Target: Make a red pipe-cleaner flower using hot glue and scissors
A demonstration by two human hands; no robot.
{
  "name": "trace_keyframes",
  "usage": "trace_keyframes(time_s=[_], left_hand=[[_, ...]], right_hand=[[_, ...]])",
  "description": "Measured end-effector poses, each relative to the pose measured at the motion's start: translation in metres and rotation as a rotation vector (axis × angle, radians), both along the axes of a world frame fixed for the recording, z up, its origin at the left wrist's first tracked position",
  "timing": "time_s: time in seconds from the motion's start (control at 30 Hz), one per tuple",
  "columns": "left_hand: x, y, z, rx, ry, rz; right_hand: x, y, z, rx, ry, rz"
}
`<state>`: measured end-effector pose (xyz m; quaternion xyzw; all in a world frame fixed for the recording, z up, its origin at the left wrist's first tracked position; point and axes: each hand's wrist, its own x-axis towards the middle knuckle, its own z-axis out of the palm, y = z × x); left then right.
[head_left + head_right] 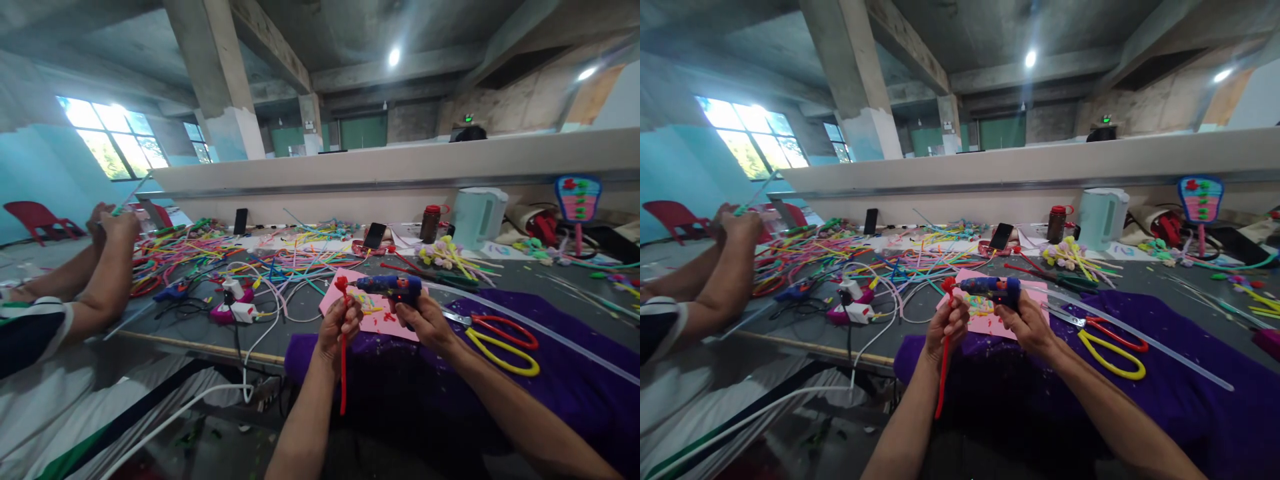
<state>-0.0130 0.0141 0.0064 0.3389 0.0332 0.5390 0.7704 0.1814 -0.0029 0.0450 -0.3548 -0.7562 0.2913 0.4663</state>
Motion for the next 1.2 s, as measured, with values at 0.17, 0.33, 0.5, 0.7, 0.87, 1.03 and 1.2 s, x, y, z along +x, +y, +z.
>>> trace_keyframes(time_s=[0.17,0.33,0.5,0.7,0.87,1.03,1.2], left_hand=[[0.0008,0.0004,-0.0007,-0.007,0.01,0.014],[0.0008,0.0013,-0.0017,-0.007,0.014,0.023],[0.0003,0.0016,-0.001,0.015,0.005,0.01],[0.0001,0.0005,0.0008,0.02,0.006,0.023],[0.0001,0.0005,0.0,0.02,0.023,0.036],[0.001,-0.0003,0.0009,0.02,0.032,0.04],[0.0014,-0.0012,0.0016,0.039,0.008,0.015]], right_hand=[[0.0004,0.0021,-0.004,-0.007,-0.007,0.003],[0.0022,0.0043,-0.0076,-0.003,-0.021,0.004],[0.0032,0.004,-0.0081,-0.002,-0.058,0.005],[0.0046,0.0026,-0.0081,0.01,-0.099,0.002],[0.0054,0.0015,-0.008,0.037,-0.103,-0.006],[0.0044,0.0025,-0.0089,0.05,-0.109,-0.005],[0.0037,0.0034,-0.0098,0.064,-0.108,-0.022]])
